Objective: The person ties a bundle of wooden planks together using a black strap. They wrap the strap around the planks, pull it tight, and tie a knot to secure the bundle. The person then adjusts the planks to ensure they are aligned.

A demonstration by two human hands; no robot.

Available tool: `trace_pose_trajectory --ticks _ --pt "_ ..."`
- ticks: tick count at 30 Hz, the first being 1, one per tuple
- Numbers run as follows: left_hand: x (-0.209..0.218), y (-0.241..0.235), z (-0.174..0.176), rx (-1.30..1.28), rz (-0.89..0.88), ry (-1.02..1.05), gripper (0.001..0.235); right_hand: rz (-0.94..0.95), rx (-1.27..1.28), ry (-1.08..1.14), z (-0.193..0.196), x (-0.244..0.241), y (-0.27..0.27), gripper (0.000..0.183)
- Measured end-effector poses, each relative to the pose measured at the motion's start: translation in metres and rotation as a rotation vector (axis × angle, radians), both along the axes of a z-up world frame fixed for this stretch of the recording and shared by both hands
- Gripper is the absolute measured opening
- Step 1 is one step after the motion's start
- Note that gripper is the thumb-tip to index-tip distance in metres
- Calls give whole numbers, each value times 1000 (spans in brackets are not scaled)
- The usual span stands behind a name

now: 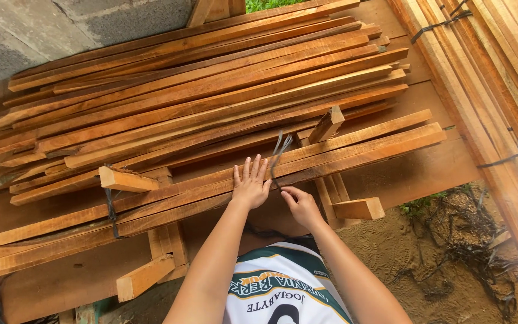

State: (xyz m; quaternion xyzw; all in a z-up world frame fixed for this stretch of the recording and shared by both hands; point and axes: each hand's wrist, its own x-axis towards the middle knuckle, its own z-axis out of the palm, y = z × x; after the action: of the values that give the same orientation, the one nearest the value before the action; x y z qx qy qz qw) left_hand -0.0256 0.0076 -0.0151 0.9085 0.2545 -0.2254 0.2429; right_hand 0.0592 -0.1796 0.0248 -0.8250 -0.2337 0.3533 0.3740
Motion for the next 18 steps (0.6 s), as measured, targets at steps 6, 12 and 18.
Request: trace_pose_trajectory --ticks 6,12,18 --pt "-4 9 2 -165 108 -87 63 497 -351 14 -22 1 -23 25" --pt "-5 7 30 -194 127 -111 75 456 -695 103 -27 23 -13 41" --pt "-3 3 52 -128 108 -110 74 -120 -381 326 -149 24 -16 44"
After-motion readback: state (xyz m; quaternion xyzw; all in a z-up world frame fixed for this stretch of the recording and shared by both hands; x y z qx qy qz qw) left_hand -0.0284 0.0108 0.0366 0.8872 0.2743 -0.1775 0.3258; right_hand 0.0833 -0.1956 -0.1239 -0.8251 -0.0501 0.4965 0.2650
